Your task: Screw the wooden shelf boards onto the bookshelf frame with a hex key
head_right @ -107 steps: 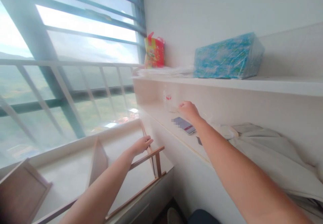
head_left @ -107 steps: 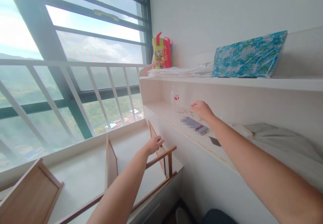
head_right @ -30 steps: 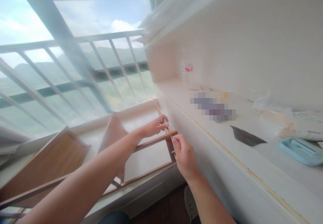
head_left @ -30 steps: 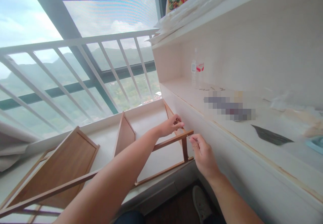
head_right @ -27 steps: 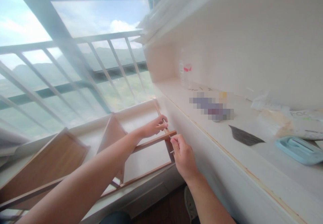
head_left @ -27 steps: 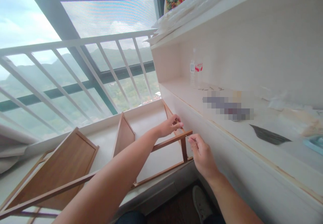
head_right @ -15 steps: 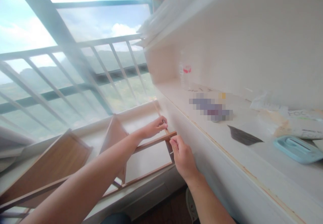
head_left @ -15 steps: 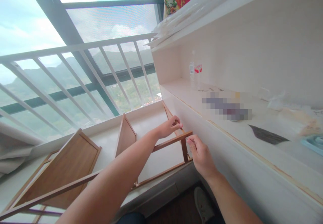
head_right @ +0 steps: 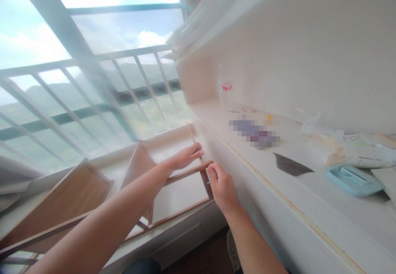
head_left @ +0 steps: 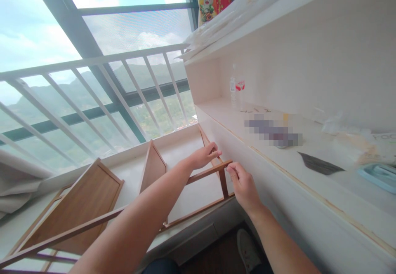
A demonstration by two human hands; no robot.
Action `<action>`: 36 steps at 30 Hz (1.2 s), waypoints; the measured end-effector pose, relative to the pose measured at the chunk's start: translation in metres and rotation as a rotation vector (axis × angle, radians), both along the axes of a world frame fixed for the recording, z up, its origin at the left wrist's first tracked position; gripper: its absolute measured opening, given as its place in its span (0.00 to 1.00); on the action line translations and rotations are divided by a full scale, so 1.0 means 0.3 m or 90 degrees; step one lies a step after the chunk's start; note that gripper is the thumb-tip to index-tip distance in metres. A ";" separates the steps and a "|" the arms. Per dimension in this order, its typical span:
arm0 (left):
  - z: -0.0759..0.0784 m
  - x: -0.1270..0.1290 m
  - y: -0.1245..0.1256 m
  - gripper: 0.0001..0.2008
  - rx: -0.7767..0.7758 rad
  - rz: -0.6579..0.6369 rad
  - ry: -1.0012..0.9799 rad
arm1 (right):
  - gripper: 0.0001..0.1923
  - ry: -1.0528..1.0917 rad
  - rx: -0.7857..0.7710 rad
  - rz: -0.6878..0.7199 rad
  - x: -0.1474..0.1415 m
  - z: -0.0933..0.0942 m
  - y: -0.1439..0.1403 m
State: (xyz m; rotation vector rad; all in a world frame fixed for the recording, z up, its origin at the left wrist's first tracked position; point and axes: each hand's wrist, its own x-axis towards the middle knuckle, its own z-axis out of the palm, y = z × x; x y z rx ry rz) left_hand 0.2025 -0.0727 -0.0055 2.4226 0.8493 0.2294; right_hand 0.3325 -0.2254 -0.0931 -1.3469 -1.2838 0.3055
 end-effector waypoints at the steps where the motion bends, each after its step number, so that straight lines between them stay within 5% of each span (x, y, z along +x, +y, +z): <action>1: 0.001 0.000 -0.001 0.22 0.013 0.002 0.009 | 0.16 -0.003 0.000 0.004 -0.001 -0.002 0.001; 18: 0.024 0.006 -0.021 0.21 0.063 -0.055 0.014 | 0.17 -0.027 0.012 -0.032 -0.021 0.008 0.008; 26: 0.020 -0.005 -0.031 0.26 -0.053 -0.094 0.000 | 0.19 0.024 -0.001 -0.039 -0.026 0.010 0.011; 36: 0.021 0.011 -0.034 0.25 -0.018 -0.139 0.009 | 0.20 0.023 0.005 -0.071 -0.027 0.021 0.014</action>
